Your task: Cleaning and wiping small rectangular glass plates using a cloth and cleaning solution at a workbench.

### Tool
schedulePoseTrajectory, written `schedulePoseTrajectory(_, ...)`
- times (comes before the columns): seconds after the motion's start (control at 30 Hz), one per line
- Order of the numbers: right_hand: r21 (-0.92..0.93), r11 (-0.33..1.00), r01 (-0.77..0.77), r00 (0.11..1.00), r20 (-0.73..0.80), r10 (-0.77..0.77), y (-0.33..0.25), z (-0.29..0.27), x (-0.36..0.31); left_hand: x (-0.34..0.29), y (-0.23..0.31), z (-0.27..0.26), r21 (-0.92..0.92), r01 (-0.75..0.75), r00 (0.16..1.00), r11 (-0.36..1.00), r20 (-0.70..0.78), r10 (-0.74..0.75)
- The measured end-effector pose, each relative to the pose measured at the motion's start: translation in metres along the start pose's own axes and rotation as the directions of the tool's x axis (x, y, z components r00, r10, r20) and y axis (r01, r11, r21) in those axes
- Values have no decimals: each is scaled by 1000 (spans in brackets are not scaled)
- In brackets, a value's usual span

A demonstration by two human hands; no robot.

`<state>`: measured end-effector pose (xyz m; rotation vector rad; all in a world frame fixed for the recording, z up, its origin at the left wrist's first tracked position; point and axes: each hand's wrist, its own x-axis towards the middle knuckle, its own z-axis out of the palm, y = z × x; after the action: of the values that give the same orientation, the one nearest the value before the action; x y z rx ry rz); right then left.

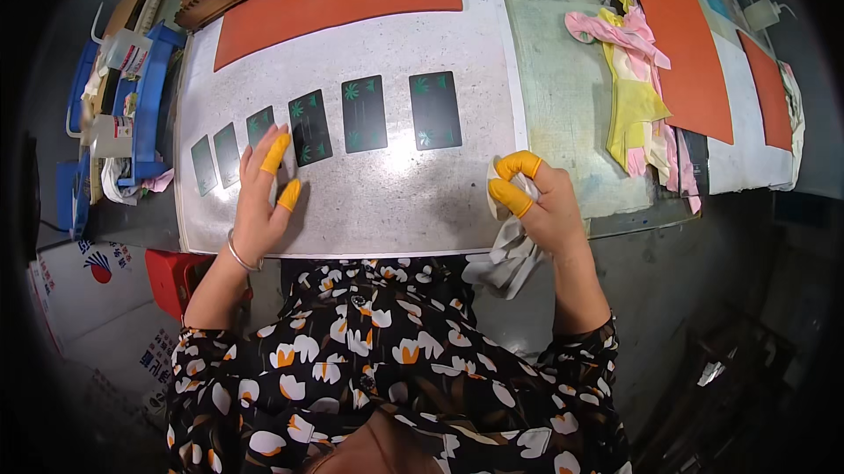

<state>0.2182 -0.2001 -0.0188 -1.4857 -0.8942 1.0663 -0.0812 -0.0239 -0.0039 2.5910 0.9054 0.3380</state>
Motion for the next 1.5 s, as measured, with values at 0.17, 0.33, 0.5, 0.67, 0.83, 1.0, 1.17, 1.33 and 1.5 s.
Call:
schedulePoseTrajectory(0.17,-66,998,13,1000,-10,-14,3,1,-3,-10,9,5,-60,-50,999,997,12,51)
schedulePoseTrajectory(0.33,-65,998,-12,1000,-26,10,0,1,-4,-10,4,0,-89,-73,997,993,-18,72)
schedulePoseTrajectory(0.5,-46,999,-29,999,-33,28,0,2,-1,-19,-14,-15,-108,-87,991,990,-110,75)
schedulePoseTrajectory(0.67,-135,989,-62,998,-14,60,-11,8,8,-33,-42,-26,-162,-63,967,985,-253,20)
schedulePoseTrajectory(0.83,303,949,-90,978,205,27,-50,42,56,-55,-100,-83,113,64,654,992,-755,44)
schedulePoseTrajectory(1.0,713,545,-440,769,613,-182,-102,147,145,-69,-179,-140,-50,227,263,973,-958,-110)
schedulePoseTrajectory(1.17,682,674,-283,485,708,-514,-130,303,232,-54,-236,-146,-401,150,287,904,-857,-428)
schedulePoseTrajectory(1.33,658,648,-384,479,742,-469,-168,412,261,-55,-269,-152,-623,50,384,781,-709,-591)
schedulePoseTrajectory(1.5,667,687,-290,412,735,-539,-179,442,293,-34,-252,-169,-491,308,470,815,-666,-579)
